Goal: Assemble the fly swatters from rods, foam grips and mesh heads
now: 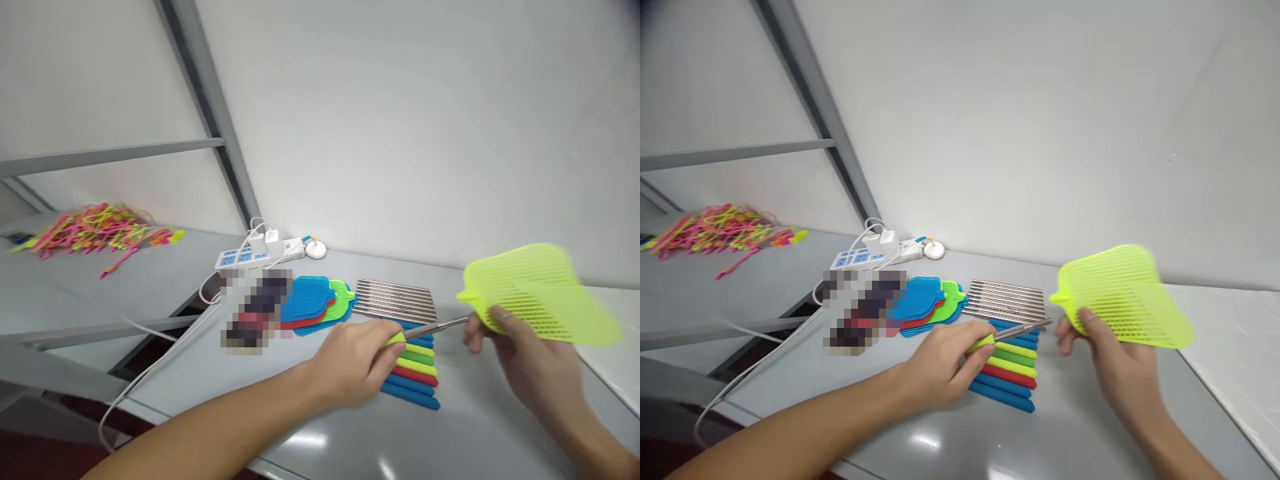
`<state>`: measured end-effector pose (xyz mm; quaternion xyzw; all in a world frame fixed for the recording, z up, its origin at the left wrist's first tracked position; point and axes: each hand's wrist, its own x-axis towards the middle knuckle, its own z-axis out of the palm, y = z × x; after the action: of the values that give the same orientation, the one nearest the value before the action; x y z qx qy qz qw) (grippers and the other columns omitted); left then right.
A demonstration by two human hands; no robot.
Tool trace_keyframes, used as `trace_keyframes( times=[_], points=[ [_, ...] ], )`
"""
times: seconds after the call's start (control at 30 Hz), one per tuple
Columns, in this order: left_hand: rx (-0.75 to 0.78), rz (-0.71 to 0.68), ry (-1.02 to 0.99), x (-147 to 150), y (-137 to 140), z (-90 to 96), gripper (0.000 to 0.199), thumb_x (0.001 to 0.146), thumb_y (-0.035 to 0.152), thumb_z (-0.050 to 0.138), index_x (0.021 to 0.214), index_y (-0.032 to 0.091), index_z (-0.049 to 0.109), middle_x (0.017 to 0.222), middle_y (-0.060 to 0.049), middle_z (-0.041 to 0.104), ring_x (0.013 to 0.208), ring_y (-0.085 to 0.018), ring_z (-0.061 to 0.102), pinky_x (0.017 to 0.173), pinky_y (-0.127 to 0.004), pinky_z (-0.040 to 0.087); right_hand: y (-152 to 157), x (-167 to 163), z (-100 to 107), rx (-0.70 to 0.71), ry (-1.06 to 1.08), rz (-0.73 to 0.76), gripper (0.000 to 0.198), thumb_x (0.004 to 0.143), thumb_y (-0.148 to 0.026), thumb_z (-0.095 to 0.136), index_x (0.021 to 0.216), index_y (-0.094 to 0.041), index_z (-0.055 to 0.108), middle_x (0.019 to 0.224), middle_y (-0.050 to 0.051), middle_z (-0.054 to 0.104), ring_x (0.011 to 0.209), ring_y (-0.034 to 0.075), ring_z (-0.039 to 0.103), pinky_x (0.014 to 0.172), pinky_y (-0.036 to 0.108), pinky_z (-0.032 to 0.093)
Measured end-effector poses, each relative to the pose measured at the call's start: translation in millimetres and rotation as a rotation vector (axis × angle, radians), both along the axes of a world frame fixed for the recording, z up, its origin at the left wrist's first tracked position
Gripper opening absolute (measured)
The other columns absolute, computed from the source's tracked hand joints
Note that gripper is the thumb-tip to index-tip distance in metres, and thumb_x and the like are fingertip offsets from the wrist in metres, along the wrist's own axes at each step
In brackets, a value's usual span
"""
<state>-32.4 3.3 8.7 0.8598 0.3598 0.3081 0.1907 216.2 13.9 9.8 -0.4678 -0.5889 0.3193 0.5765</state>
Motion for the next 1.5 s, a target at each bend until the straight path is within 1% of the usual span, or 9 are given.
trace_keyframes(
  times=[0.07,0.1,0.2,0.3,0.5,0.73,0.87,1.0,1.5],
  points=[
    [0.006,0.002,0.027,-2.8,5.1,1.3,0.019,0.098,0.027,0.040,0.098,0.020,0.056,0.082,-0.001,0.062,0.072,-0.014,0.055,0.065,-0.025,0.040,-2.3,-7.7,-6.2,-0.147,0.177,0.152,0.024,0.094,-0.040,0.045,0.081,-0.022,0.054,0.059,0.001,0.058,0.048,0.018,0.051,0.049,0.035,0.045],
    [0.008,0.007,0.034,-4.4,7.9,1.4,0.018,0.097,0.027,0.040,0.098,0.019,0.057,0.080,-0.001,0.061,0.071,-0.014,0.054,0.064,-0.025,0.039,-3.6,-9.8,-9.1,-0.192,0.244,0.168,0.026,0.095,-0.040,0.044,0.077,-0.022,0.052,0.055,0.000,0.054,0.046,0.017,0.047,0.049,0.034,0.042],
    [0.014,0.022,0.049,-7.8,14.8,-0.6,0.018,0.097,0.026,0.043,0.102,0.020,0.059,0.075,0.000,0.060,0.067,-0.013,0.053,0.061,-0.025,0.038,-5.6,-10.1,-13.2,-0.203,0.295,0.138,0.030,0.094,-0.038,0.046,0.069,-0.022,0.046,0.047,-0.004,0.041,0.045,0.013,0.036,0.049,0.031,0.035],
    [0.018,0.025,0.066,-9.2,18.5,-3.7,0.018,0.096,0.025,0.045,0.106,0.020,0.059,0.076,0.000,0.062,0.066,-0.013,0.054,0.059,-0.025,0.038,-5.0,-6.8,-10.8,-0.212,0.273,0.137,0.037,0.094,-0.039,0.044,0.061,-0.022,0.040,0.046,-0.004,0.034,0.046,0.013,0.032,0.049,0.031,0.029],
    [0.027,0.009,0.065,-8.8,20.7,-4.4,0.019,0.095,0.023,0.046,0.109,0.021,0.058,0.081,-0.001,0.065,0.070,-0.014,0.058,0.058,-0.024,0.040,-3.9,-8.5,-5.7,-0.221,0.218,0.185,0.037,0.095,-0.041,0.041,0.063,-0.023,0.039,0.048,-0.005,0.033,0.047,0.012,0.028,0.050,0.031,0.027],
    [0.057,0.018,0.071,-8.1,22.8,-5.0,0.019,0.094,0.022,0.048,0.111,0.021,0.058,0.080,-0.001,0.065,0.067,-0.014,0.059,0.057,-0.023,0.041,-4.8,-12.0,-1.7,-0.150,0.157,0.213,0.037,0.097,-0.037,0.036,0.063,-0.023,0.036,0.049,-0.005,0.032,0.046,0.012,0.028,0.049,0.030,0.026],
    [0.066,0.020,0.072,-9.4,22.4,-5.8,0.019,0.094,0.022,0.048,0.111,0.021,0.058,0.084,-0.002,0.066,0.072,-0.015,0.061,0.060,-0.024,0.043,-5.4,-13.6,-0.8,-0.135,0.135,0.184,0.039,0.098,-0.037,0.035,0.061,-0.023,0.036,0.049,-0.005,0.032,0.046,0.011,0.027,0.049,0.030,0.026],
    [0.070,0.014,0.077,-9.3,21.2,-4.7,0.019,0.094,0.022,0.048,0.110,0.021,0.058,0.079,-0.001,0.065,0.067,-0.014,0.058,0.056,-0.024,0.041,-6.2,-15.0,-1.5,-0.153,0.123,0.143,0.041,0.098,-0.039,0.036,0.060,-0.023,0.035,0.049,-0.005,0.031,0.046,0.012,0.026,0.048,0.030,0.026],
    [0.063,-0.011,0.056,-10.1,20.7,-2.1,0.020,0.095,0.022,0.046,0.111,0.021,0.058,0.081,-0.001,0.066,0.070,-0.014,0.060,0.061,-0.024,0.043,-3.7,-7.5,-7.3,-0.205,0.215,0.230,0.032,0.096,-0.041,0.040,0.070,-0.023,0.042,0.049,-0.006,0.033,0.048,0.013,0.030,0.051,0.030,0.029]
  ],
)
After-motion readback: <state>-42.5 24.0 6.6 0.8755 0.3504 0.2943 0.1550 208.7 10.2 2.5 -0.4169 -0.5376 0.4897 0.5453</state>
